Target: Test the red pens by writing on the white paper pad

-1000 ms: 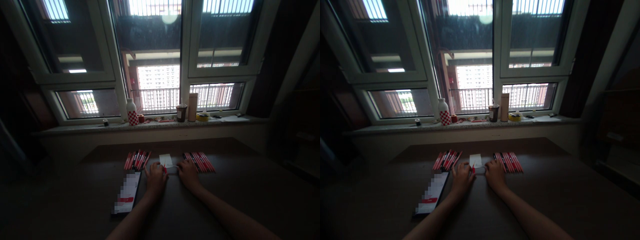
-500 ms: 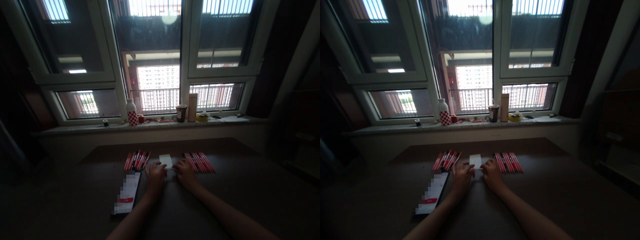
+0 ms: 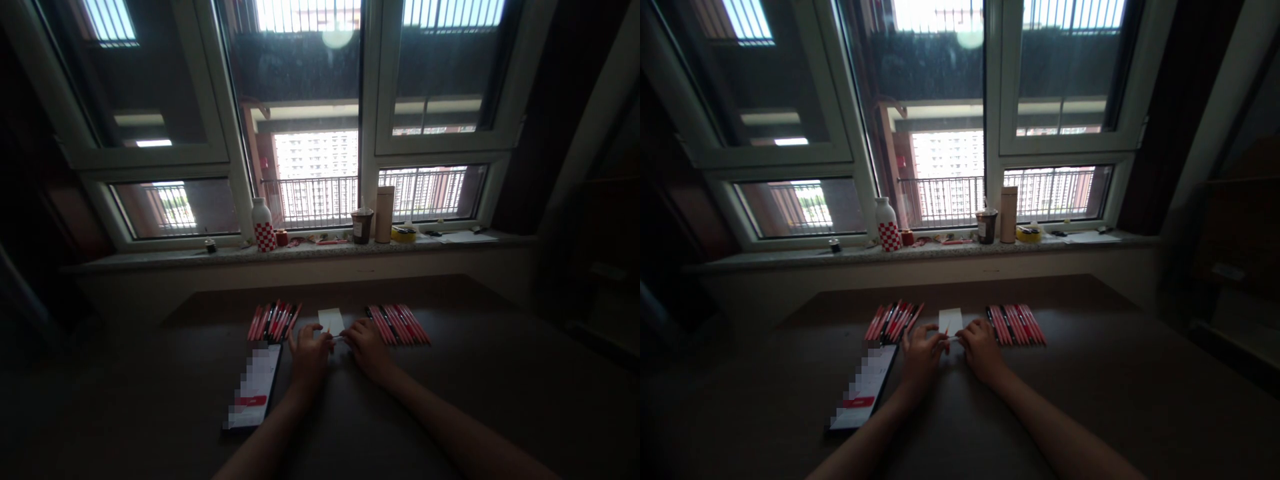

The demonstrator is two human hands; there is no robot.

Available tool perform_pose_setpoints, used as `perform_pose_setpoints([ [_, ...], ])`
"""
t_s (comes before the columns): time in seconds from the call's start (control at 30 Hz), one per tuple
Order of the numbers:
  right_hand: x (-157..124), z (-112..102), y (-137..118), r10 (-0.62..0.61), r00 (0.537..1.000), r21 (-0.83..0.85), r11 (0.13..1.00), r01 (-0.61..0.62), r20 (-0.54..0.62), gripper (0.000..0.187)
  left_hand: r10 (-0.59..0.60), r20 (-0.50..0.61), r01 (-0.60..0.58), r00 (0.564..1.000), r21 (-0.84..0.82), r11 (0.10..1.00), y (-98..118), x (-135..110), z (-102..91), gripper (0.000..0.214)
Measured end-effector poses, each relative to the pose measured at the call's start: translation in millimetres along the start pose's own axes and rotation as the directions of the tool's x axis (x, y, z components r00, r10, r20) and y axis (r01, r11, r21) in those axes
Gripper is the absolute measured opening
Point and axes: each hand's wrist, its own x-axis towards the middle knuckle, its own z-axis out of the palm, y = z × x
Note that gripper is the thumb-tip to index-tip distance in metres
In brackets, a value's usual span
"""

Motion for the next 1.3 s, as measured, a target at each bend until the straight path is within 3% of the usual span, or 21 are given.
perform_pose_setpoints([
  [0.23, 1, 3, 2, 0.044, 0.999, -0.087, 0.995, -0.044, -0.002, 0.019, -0.028, -0.037, 0.030, 0.999, 0.035, 0.999, -1, -1, 0.7, 0.019],
  [0.63, 1, 3, 3, 0.050, 0.999, -0.107, 0.993, -0.051, -0.010, 0.013, 0.031, -0.010, -0.031, 0.999, 0.013, 0.999, -4, -1, 2.5, 0.022],
  [0.87, 1, 1, 2, 0.044, 0.999, -0.099, 0.994, -0.044, -0.006, 0.013, -0.016, 0.035, 0.016, 0.999, 0.016, 1.000, 2, -1, -4.8, 0.020],
  [1.3, 2, -5, -3, 0.048, 0.998, -0.028, 0.998, -0.048, -0.028, 0.012, -0.035, 0.014, 0.034, 0.999, 0.111, 0.993, 6, -2, -8.1, 0.024],
])
